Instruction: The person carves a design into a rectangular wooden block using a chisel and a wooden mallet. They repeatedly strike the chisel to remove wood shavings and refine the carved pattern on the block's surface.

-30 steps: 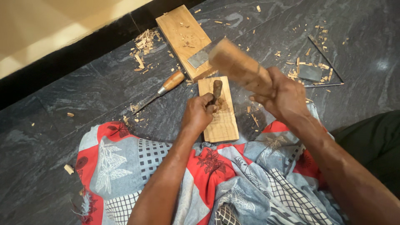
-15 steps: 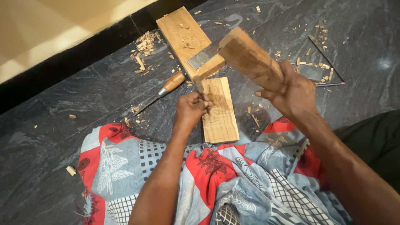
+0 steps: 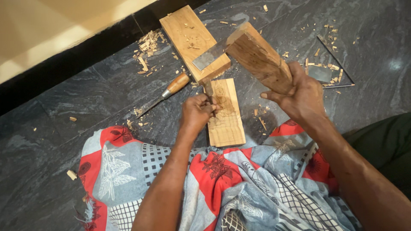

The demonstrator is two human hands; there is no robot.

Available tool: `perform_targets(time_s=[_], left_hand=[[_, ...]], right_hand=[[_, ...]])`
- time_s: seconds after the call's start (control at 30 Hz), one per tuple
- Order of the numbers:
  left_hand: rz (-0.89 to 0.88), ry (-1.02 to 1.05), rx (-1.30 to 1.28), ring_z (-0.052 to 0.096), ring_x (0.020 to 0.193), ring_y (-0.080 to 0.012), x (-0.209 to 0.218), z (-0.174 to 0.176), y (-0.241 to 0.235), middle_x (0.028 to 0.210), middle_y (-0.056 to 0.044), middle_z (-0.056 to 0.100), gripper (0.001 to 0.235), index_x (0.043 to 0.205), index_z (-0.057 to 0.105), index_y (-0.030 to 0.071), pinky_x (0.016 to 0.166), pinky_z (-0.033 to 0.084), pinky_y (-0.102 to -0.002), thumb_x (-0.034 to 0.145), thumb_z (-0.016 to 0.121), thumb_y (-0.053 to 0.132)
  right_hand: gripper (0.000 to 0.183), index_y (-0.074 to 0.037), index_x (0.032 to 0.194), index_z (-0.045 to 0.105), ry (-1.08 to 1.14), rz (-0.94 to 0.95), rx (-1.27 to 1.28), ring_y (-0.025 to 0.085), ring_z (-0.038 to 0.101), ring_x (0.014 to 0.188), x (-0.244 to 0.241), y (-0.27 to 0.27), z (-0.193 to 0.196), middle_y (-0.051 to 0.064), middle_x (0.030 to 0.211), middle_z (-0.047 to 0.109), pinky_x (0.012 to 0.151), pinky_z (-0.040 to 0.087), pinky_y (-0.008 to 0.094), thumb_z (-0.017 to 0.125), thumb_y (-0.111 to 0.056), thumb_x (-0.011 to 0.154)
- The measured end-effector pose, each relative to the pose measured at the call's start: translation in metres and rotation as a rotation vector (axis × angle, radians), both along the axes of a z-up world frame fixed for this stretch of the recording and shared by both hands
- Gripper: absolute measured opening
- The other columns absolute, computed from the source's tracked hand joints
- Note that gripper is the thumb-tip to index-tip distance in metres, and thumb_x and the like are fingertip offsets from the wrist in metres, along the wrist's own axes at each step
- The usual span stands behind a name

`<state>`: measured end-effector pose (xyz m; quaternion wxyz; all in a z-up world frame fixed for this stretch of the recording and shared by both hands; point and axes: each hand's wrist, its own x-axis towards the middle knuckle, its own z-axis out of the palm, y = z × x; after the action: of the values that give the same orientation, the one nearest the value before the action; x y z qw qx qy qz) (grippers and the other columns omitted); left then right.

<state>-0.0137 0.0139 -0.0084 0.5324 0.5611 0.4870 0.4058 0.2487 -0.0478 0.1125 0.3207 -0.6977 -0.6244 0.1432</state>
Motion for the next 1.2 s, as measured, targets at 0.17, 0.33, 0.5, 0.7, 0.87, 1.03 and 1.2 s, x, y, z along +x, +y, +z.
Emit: perform_targets(time_s=[0.17,0.33,0.5,0.7,0.87,1.03,1.2], left_hand=[[-0.013,0.198,0.17,0.078,0.079,-0.0143,0.006,0.015,-0.01,0.084,-0.01,0.078,0.01,0.089,0.071,-0.003,0.07,0.061,-0.028,0.088,0.062,-0.007],[-0.009,0.45,0.3,0.077,0.079,-0.023,0.008,0.031,-0.016,0.085,-0.016,0.077,0.009,0.092,0.073,0.0,0.07,0.059,-0.035,0.083,0.071,-0.001],[-0.026,0.371,0.294,0.08,0.08,-0.0228,0.009,0.035,-0.018,0.085,-0.014,0.078,0.011,0.092,0.073,0.002,0.072,0.06,-0.035,0.084,0.065,-0.001],[-0.03,0.476,0.379,0.075,0.08,-0.0235,0.007,0.028,-0.017,0.084,-0.016,0.076,0.012,0.092,0.074,0.0,0.071,0.058,-0.036,0.083,0.069,-0.003],[0.151,-0.129,0.064,0.077,0.082,-0.0211,-0.004,0.019,0.0,0.09,-0.013,0.077,0.007,0.095,0.07,0.001,0.071,0.061,-0.035,0.091,0.066,-0.002],[0.288,-0.561,-0.086,0.077,0.094,-0.0283,-0.035,0.014,0.01,0.104,-0.017,0.076,0.011,0.102,0.066,0.002,0.079,0.062,-0.039,0.094,0.062,-0.005],[0.323,-0.775,-0.22,0.074,0.105,-0.0299,-0.038,0.02,-0.002,0.113,-0.018,0.074,0.011,0.102,0.064,0.004,0.088,0.061,-0.042,0.092,0.062,-0.001]], right_hand=[[0.065,-0.008,0.12,0.056,0.061,0.071,0.087,0.028,0.075,0.097,-0.006,0.003,-0.009,0.012,0.108,0.075,0.08,0.06,0.04,0.09,-0.035,0.072],[0.053,-0.01,0.114,0.06,-0.308,0.215,0.183,0.038,0.071,0.081,-0.004,0.005,-0.016,0.016,0.095,0.073,0.068,0.055,0.048,0.089,-0.028,0.073],[0.055,-0.011,0.113,0.06,-0.284,0.131,0.096,0.038,0.07,0.079,-0.006,0.006,-0.019,0.014,0.089,0.07,0.067,0.054,0.049,0.091,-0.031,0.073],[0.052,-0.01,0.113,0.059,-0.287,0.171,0.129,0.039,0.07,0.082,-0.005,-0.001,-0.022,0.015,0.092,0.07,0.068,0.053,0.049,0.088,-0.03,0.075],[0.071,-0.009,0.117,0.057,-0.192,0.007,-0.214,0.042,0.068,0.083,0.004,0.011,-0.033,0.021,0.09,0.072,0.07,0.052,0.05,0.095,-0.04,0.067],[0.071,-0.001,0.119,0.063,0.052,-0.053,-0.436,0.033,0.073,0.079,0.009,0.016,-0.065,0.02,0.093,0.075,0.071,0.056,0.044,0.093,-0.034,0.063],[0.067,0.003,0.112,0.068,0.222,-0.037,-0.575,0.035,0.075,0.078,0.008,0.016,-0.093,0.021,0.089,0.076,0.071,0.057,0.046,0.09,-0.037,0.062]])
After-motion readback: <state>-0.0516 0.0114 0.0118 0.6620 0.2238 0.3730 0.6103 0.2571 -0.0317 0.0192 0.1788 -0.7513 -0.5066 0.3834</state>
